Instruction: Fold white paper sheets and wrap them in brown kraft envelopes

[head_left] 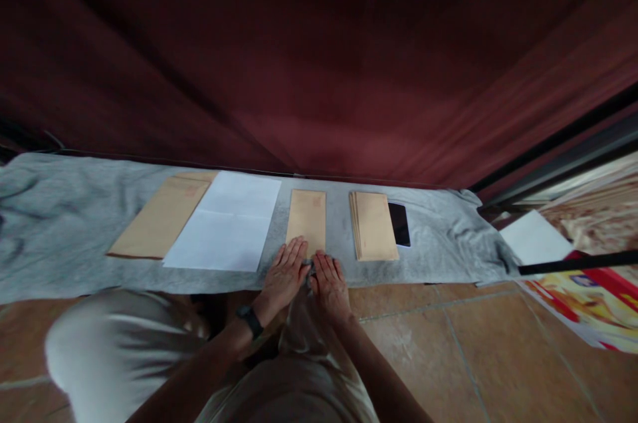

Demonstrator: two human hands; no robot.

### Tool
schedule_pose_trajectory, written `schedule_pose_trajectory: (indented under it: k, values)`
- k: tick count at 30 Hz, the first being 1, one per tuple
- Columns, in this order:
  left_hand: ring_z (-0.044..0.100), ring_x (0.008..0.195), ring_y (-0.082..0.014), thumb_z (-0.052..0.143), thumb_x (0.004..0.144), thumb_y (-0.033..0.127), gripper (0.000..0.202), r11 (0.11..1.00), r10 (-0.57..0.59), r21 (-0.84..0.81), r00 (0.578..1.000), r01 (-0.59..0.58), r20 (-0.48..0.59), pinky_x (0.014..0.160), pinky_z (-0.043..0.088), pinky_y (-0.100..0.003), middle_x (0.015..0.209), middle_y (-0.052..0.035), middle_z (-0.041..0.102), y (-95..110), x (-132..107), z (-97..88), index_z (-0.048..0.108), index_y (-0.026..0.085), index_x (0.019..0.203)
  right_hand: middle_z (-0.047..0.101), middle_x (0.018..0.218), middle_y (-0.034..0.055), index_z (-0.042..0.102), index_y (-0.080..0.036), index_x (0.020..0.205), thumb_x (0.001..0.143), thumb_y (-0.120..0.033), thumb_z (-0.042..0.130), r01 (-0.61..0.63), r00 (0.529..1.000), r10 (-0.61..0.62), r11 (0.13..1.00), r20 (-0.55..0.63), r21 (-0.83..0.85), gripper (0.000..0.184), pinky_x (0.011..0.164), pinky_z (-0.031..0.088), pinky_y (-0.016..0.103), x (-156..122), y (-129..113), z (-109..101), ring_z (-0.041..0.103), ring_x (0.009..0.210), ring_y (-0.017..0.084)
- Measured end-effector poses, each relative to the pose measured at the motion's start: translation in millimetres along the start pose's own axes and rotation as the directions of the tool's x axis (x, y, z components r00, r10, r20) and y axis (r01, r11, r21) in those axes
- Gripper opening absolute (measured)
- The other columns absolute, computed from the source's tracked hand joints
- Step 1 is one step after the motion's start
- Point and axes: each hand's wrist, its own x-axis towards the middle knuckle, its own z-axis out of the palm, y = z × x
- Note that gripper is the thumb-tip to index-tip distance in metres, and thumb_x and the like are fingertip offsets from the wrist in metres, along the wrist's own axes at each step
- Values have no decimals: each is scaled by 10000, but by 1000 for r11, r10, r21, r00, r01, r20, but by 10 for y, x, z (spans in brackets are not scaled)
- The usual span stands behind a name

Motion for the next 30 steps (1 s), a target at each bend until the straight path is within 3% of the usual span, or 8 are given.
schedule_pose_trajectory:
  k: [8, 17, 20, 25, 30]
  values:
    - [320, 1506, -328, 369, 1006, 379, 626, 982, -187, -9, 977, 187, -104, 1211, 314, -522, 1580, -233, 396, -20, -126, 78, 345, 41, 1533, 476, 1557, 108, 336, -153, 1573, 1027, -247, 433, -7, 1000, 7, 1000, 1, -17, 562, 1216, 318, 459, -10, 4, -15, 404, 1462, 232]
    - [615, 1198, -284, 493, 913, 235, 520, 926, -324, -252, 933, 280, -155, 1041, 517, -459, 1304, -138, 648, -179, 115, 56, 493, 173, 1430, 496, 1541, 98, 423, -139, 1531, 1030, -261, 419, -31, 999, 31, 1000, -21, 5, 516, 1224, 299, 456, 5, -36, -30, 430, 1446, 240]
    - [654, 1091, -281, 577, 855, 253, 546, 875, -412, -321, 905, 362, -103, 978, 552, -444, 1168, -120, 685, -228, 213, 21, 525, 164, 1391, 495, 1539, 107, 436, -130, 1524, 1028, -262, 412, -36, 999, 36, 999, -31, 19, 513, 1222, 296, 459, 3, -41, -16, 442, 1438, 245]
    - [715, 906, -246, 598, 784, 189, 584, 670, -509, -582, 856, 462, 94, 853, 594, -406, 1005, -78, 738, -274, 331, -39, 525, 154, 1363, 502, 1533, 118, 454, -121, 1512, 1011, -259, 427, -48, 998, 49, 999, -42, 21, 520, 1206, 311, 467, 7, -38, 35, 452, 1429, 258]
    - [726, 898, -231, 586, 728, 165, 512, 262, -514, -867, 822, 424, 247, 818, 593, -380, 1044, -77, 766, -211, 377, -79, 588, 156, 1240, 556, 1486, 136, 504, -108, 1473, 995, -237, 431, -62, 997, 64, 997, -47, 40, 501, 1193, 314, 473, 71, -54, 19, 488, 1387, 269]
